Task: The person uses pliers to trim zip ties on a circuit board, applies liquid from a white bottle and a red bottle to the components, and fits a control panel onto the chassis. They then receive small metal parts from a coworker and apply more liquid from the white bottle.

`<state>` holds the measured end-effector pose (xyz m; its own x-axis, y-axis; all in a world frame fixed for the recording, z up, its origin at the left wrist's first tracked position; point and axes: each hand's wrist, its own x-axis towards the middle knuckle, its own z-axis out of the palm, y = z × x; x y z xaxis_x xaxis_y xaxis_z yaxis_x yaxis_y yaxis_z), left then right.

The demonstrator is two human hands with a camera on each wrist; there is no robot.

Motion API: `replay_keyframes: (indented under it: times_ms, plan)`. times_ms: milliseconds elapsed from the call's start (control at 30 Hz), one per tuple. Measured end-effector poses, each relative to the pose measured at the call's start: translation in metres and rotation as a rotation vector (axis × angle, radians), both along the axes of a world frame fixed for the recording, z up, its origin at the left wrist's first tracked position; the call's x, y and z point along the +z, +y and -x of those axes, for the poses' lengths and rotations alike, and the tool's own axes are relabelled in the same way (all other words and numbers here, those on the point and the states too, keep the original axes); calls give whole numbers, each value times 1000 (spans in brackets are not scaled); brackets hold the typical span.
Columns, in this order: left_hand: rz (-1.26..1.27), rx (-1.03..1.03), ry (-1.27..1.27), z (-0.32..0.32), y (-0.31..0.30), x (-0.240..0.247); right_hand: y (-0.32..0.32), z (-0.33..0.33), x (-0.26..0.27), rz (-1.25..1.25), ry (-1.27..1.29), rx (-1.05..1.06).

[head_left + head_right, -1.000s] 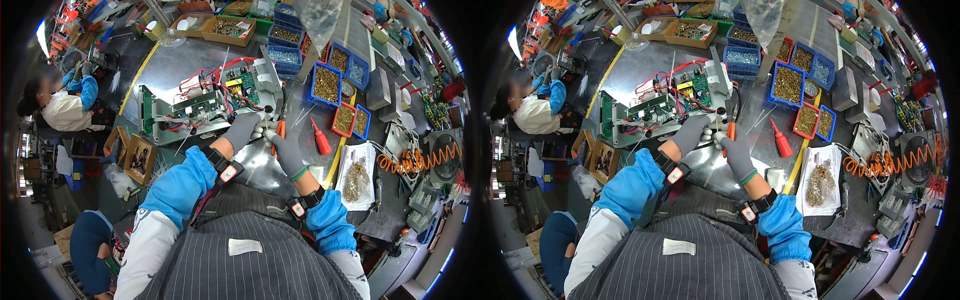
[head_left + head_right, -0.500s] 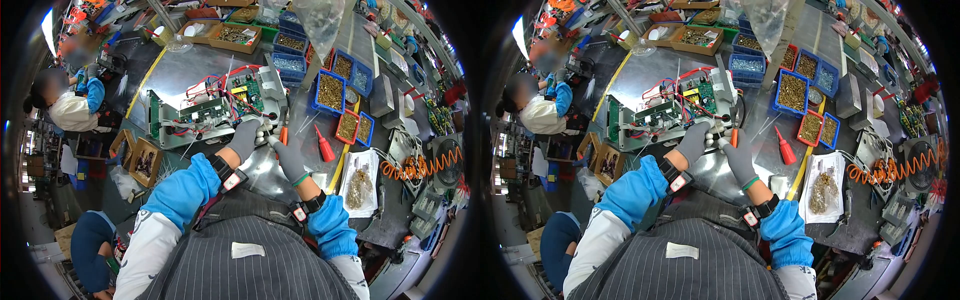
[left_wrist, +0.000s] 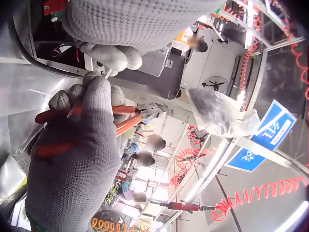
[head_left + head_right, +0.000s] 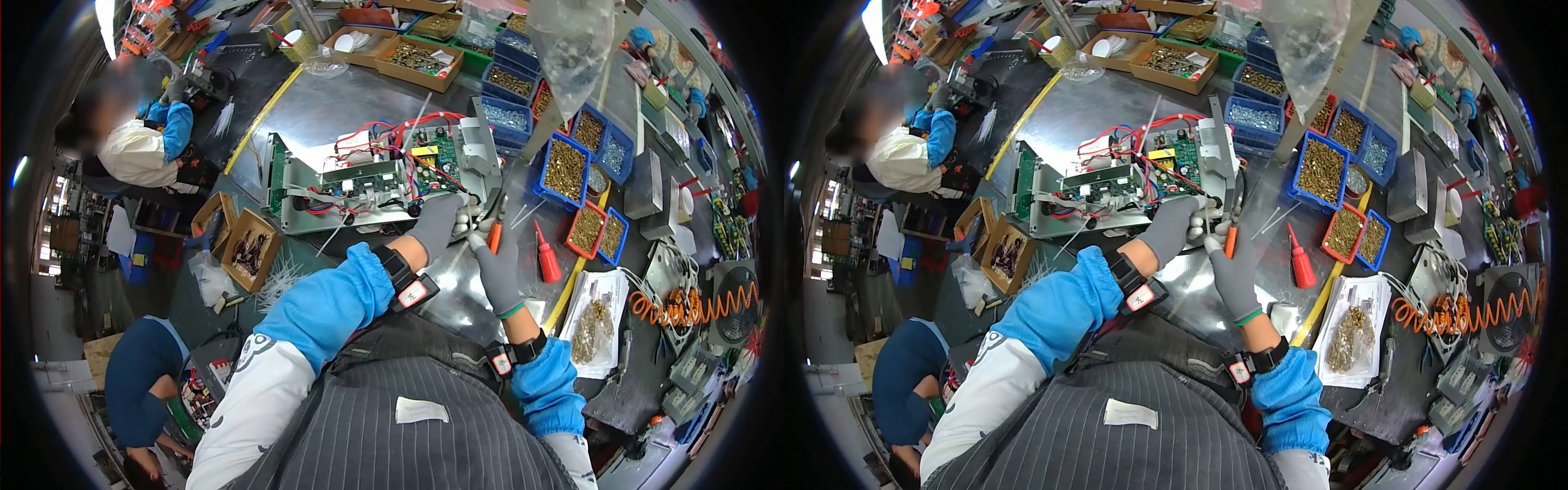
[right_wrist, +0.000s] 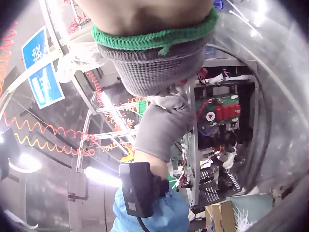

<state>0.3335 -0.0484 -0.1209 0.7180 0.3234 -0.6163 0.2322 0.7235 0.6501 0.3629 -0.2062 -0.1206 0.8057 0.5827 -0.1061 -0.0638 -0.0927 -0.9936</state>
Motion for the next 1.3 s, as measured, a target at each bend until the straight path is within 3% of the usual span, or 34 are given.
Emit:
replay_keyframes:
  times_ms: [500,633,1000,1300]
  plan:
    - [55,-8,-34,2,0,0,0,1,-7,23,21,31]
    - [29,2,-62,3,0,0,0,2,-25,86,-85,0]
    - [54,11,-52,7,3,-1,14,8,7,156,-96,79]
    - [-74,-166,-63,29,10,-1,-1,16,-7,143,52,120]
